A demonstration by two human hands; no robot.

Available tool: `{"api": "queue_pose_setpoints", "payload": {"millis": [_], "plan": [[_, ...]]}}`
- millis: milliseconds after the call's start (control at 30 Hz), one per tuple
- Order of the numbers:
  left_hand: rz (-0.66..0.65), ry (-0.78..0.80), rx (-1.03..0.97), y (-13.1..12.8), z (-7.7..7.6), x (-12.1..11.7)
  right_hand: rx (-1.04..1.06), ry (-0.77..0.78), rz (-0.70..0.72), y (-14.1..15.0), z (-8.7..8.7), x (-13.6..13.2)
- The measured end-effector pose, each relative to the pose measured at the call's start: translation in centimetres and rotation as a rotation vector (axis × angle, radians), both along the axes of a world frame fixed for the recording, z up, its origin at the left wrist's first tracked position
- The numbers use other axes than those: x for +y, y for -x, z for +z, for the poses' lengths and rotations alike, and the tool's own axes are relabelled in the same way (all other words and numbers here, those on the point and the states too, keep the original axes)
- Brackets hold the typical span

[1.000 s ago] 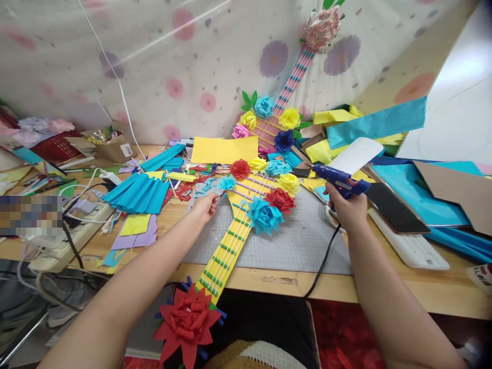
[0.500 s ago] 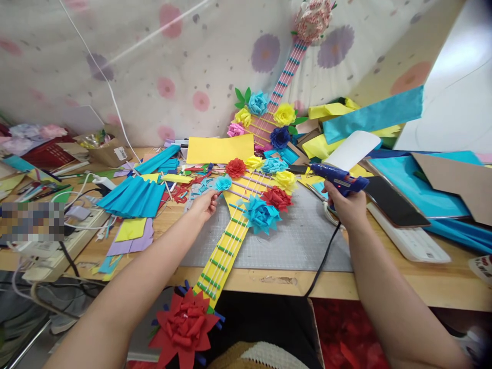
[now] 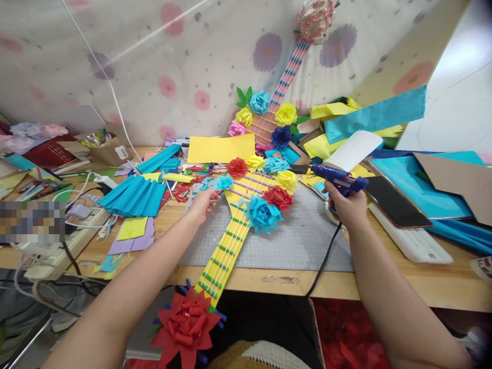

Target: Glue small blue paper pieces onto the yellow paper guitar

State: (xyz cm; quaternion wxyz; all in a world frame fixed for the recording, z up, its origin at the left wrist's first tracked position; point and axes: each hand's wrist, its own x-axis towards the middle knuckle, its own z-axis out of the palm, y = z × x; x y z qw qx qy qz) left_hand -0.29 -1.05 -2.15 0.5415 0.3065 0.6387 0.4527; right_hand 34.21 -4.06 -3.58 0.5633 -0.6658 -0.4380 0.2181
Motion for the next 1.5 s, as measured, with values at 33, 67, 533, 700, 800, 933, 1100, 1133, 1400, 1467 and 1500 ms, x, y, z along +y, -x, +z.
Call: {"api": "queue_pose_setpoints", "payload": {"millis": [33,67,533,700,800,933,1100,1133,1400,1467,1500], "plan": [[-0.009,-0.045,0.067,0.0,-0.3,0.0,-0.010,0.007,0.001,0.0,-0.1,0.0],[-0.014,-0.096,0.124,0.0,-0.6,0.0,-0.017,0.014,0.001,-0.1,-0.1,0.0],[-0.085,-0.389,0.428,0.4,-3.8,2.5,-0.011,0.007,0.005,-0.1,-0.2,0.1],[-0.099,-0.375,0.431,0.8,-3.9,2.3,-0.028,-0.024,0.012,-0.1,-0.1,0.1],[-0.064,-0.376,0.426,0.9,-3.2,1.6,-0.029,-0.010,0.021,-0.1,0.0,0.0],[0.058,-0.497,0.476,0.8,-1.3,0.1,-0.030,-0.012,0.034,-0.1,0.0,-0.1],[-0.138,-0.582,0.721,-0.7,1.1,-1.7,-0.058,0.000,0.019,-0.4,-0.5,0.0],[-0.227,-0.532,0.802,-1.2,1.3,-2.0,-0.057,0.007,0.015,-0.5,-0.7,0.0],[-0.382,-0.322,0.963,-4.5,0.8,-2.4,-0.030,0.045,0.014,-0.5,-0.8,-0.2],[-0.337,-0.350,0.899,-4.4,0.4,-2.1,-0.029,0.043,0.028,-0.5,-0.7,-0.3],[-0.311,-0.365,0.864,-4.3,0.3,-2.0,-0.031,0.036,0.035,-0.4,-0.7,-0.3]]}}
